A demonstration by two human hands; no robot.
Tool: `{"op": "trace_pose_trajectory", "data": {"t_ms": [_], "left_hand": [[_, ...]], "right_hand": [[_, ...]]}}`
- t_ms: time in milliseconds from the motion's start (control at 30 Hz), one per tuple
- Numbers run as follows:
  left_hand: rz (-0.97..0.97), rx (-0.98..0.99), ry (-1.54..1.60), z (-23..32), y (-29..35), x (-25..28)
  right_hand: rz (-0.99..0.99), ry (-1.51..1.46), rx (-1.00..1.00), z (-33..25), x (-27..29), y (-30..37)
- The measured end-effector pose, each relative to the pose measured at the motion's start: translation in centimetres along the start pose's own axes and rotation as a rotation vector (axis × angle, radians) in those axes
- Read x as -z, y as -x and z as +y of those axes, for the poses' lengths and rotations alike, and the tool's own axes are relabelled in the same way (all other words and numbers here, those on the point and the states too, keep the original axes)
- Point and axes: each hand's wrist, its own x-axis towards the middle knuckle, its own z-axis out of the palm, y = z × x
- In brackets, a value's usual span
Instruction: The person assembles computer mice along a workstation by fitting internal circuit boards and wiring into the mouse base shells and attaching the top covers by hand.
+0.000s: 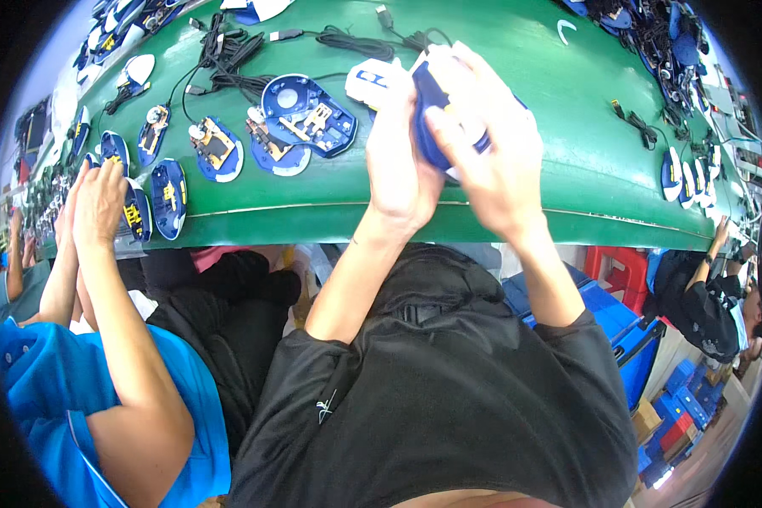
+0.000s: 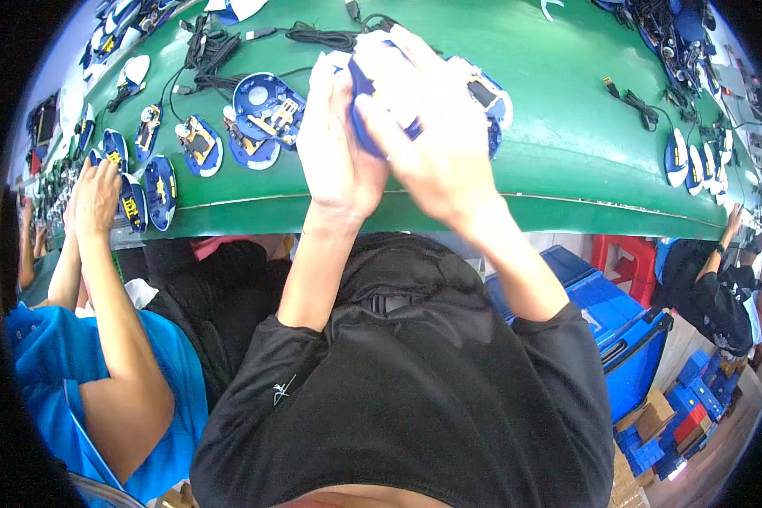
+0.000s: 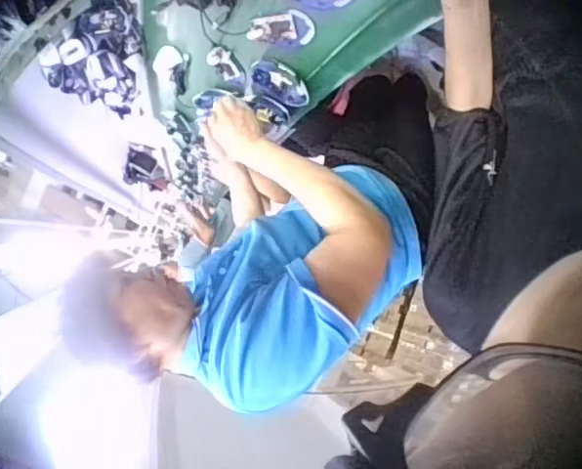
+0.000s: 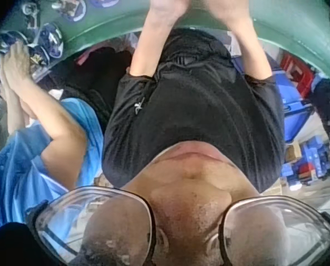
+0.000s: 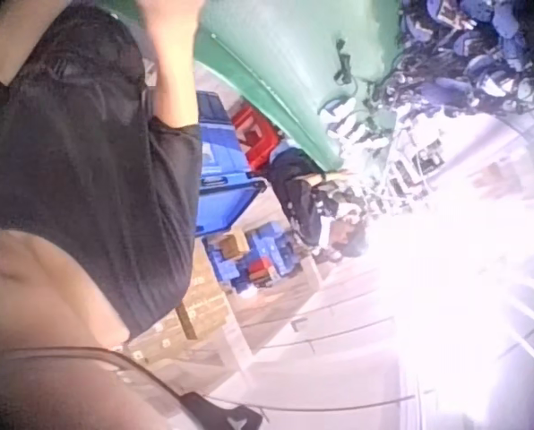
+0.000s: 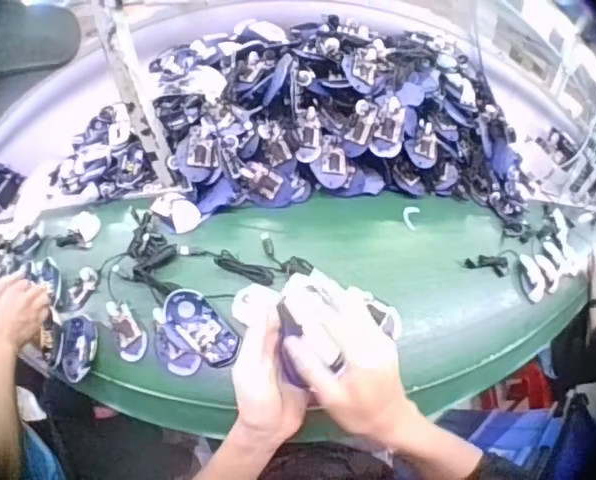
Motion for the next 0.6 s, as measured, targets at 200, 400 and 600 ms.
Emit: {"op": "trace_pose_trajectory", "data": {"t_ms": [200,400,600], "left_hand": [[0.026,-0.079,-0.524,0.7,-0.8,-0.8],[-0.009,-0.067,-0.203,0.7,-2.7,-0.2],[-0.204,0.078,-0.309,2.5,-3.0,1.2]], "right_hand": [[-0.124,0.055,0.020,-0.9,0.0,0.8],[-0.066,-0.840,-0.573,-1.1,1.8,0.9],[-0.102,-0.517,-0.493,-1.8,2.7,1.3]]}}
